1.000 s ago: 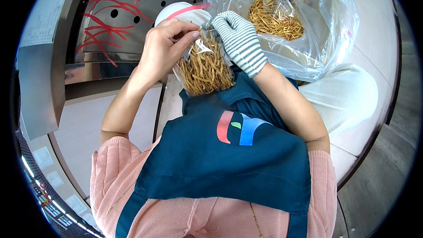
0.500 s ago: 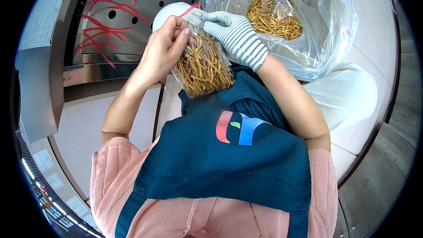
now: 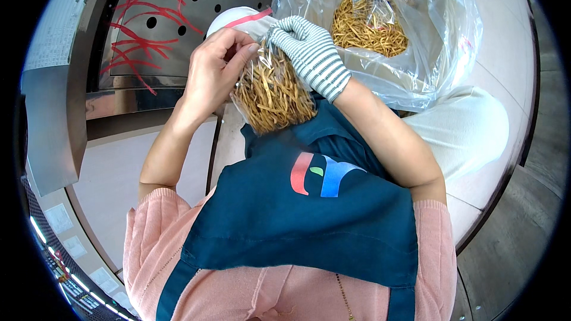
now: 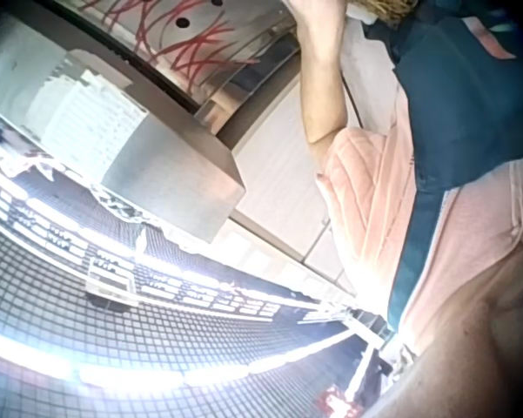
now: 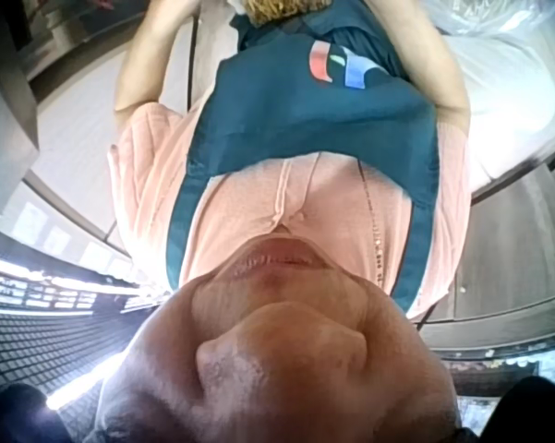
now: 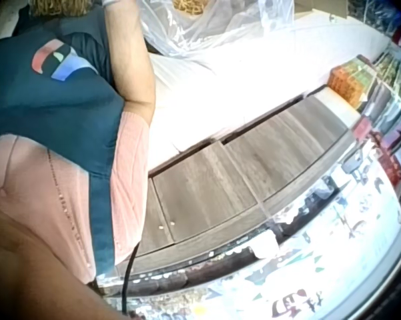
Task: The person fills a plastic bag with dried root-like food items from a larger bulk bag, secures the bag with a wire tie, and sets it aside.
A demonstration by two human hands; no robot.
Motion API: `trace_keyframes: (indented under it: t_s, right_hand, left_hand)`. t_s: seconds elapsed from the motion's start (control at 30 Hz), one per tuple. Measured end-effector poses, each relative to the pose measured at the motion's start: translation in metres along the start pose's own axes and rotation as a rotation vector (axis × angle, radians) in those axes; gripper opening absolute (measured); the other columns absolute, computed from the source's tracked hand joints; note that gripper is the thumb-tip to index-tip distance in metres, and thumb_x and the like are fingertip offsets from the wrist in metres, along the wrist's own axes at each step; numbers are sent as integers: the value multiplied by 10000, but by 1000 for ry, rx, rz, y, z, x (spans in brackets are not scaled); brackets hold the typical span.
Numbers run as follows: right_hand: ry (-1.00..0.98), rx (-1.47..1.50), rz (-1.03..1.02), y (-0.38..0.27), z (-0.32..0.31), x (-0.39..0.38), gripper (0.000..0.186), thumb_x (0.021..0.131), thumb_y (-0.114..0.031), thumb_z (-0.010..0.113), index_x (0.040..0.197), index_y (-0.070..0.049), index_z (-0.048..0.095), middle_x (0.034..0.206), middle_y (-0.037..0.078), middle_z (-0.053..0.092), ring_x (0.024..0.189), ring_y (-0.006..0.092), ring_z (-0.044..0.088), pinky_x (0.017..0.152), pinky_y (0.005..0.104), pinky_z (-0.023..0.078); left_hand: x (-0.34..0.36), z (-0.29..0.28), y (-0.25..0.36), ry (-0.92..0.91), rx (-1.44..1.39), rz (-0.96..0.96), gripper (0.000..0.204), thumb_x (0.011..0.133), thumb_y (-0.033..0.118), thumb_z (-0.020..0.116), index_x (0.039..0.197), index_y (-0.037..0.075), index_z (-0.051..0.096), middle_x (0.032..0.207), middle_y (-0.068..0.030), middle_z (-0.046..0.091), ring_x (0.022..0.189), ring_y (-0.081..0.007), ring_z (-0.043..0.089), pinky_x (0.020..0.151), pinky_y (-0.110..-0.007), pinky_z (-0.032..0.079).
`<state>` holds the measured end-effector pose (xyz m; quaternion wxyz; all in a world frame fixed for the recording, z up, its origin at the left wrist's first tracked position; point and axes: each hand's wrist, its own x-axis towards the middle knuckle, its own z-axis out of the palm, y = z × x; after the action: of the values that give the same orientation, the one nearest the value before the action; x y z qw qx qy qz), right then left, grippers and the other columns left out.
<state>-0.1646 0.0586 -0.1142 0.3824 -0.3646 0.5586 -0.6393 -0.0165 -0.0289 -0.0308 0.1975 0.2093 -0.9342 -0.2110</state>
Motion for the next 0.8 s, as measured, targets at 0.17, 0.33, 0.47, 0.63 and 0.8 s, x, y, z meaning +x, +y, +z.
trace_keyframes:
  t_s: [0.17, 0.33, 0.47, 0.63, 0.8]
  right_hand:
    - [45, -89, 10, -6, 2, -6, 200, 871, -164, 603, 976, 0, 642, 808, 78, 660, 722, 100, 577, 683, 263, 491]
    - [29, 11, 29, -10, 5, -11, 241, 881, -127, 579, 1074, 8, 632, 875, 97, 674, 732, 95, 591, 682, 250, 502]
    - [13, 76, 57, -5, 9, -13, 302, 894, -89, 542, 1181, 1, 578, 938, 75, 665, 796, 87, 603, 685, 218, 503]
    - [45, 116, -31, 3, 13, -13, 374, 898, -76, 553, 1253, 33, 501, 1005, 94, 656, 837, 87, 607, 729, 212, 508]
    - [19, 89, -18, -9, 14, -18, 377, 889, -80, 550, 1250, 19, 512, 1104, 144, 633, 965, 138, 608, 835, 238, 495]
  left_hand:
    - [1, -5, 2, -93, -110, -195, 100, 841, 91, 657, 852, 0, 616, 546, -11, 482, 518, -47, 446, 480, -221, 367]
    - [4, -7, -3, -47, -8, -113, 118, 805, 110, 702, 819, 15, 632, 492, 10, 441, 453, -39, 401, 426, -219, 329]
    - [10, -7, -4, 20, 30, -62, 138, 768, 106, 736, 798, 17, 635, 551, -10, 493, 489, -43, 437, 427, -213, 338]
    - [29, -2, 2, 170, 317, 428, 133, 725, 107, 735, 812, 51, 651, 717, -33, 557, 640, -178, 527, 566, -299, 426]
    - [29, 5, 5, 178, 431, 352, 106, 739, 100, 701, 832, 69, 661, 740, -42, 558, 712, -223, 542, 655, -330, 438]
